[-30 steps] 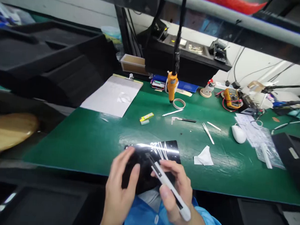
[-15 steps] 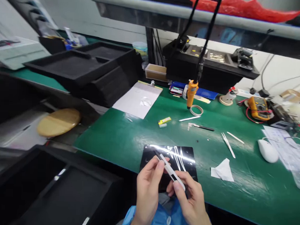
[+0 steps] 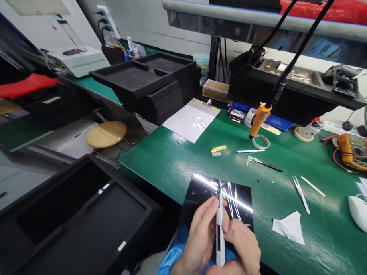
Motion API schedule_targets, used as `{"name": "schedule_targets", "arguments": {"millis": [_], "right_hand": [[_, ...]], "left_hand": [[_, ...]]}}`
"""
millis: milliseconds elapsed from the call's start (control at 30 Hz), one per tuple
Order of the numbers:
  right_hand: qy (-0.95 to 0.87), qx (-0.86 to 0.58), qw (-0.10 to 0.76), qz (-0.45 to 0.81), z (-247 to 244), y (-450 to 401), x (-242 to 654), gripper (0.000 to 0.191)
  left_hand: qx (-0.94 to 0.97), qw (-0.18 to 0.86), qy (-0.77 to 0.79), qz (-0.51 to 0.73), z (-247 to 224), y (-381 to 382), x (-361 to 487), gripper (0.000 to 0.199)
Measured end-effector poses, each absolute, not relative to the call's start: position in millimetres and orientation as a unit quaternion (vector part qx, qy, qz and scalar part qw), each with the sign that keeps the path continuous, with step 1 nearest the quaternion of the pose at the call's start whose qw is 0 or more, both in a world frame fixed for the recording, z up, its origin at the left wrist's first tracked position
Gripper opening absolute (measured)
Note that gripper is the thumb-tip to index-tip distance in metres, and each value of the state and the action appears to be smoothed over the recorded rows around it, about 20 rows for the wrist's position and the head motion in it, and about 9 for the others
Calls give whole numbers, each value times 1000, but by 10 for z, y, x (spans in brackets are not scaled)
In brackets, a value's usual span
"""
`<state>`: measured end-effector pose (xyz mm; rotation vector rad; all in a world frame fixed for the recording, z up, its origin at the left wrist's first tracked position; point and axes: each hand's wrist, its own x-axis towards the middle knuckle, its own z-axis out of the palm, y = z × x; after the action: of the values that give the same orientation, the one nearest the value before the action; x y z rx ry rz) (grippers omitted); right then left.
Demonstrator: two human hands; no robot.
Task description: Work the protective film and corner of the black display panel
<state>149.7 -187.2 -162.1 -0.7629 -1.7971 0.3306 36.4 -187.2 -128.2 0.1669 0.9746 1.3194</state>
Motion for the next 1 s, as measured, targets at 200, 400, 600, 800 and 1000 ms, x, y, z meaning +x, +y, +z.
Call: {"name": "schedule_targets", "arguments": {"millis": [200, 400, 600, 800, 1000], "right_hand": [[-780, -326, 526, 92, -1620, -1860, 1399, 54], [-782, -336, 516, 99, -1602, -1864, 1357, 62], [-780, -340, 511, 121, -1644, -1913, 1316, 52], [-749, -293, 584, 111, -1886, -1876, 1228, 40], [-785, -249, 545, 158, -1947, -2003, 1282, 29]], "left_hand": [[28, 678, 432, 593, -1427, -1851, 380, 70], [2, 687, 422, 591, -1498, -1900, 355, 64], [-29, 681, 417, 601, -1675, -1988, 276, 53], [-76, 707, 430, 557, -1657, -2075, 262, 40], [-59, 680, 454, 573, -1469, -1921, 235, 15]]}}
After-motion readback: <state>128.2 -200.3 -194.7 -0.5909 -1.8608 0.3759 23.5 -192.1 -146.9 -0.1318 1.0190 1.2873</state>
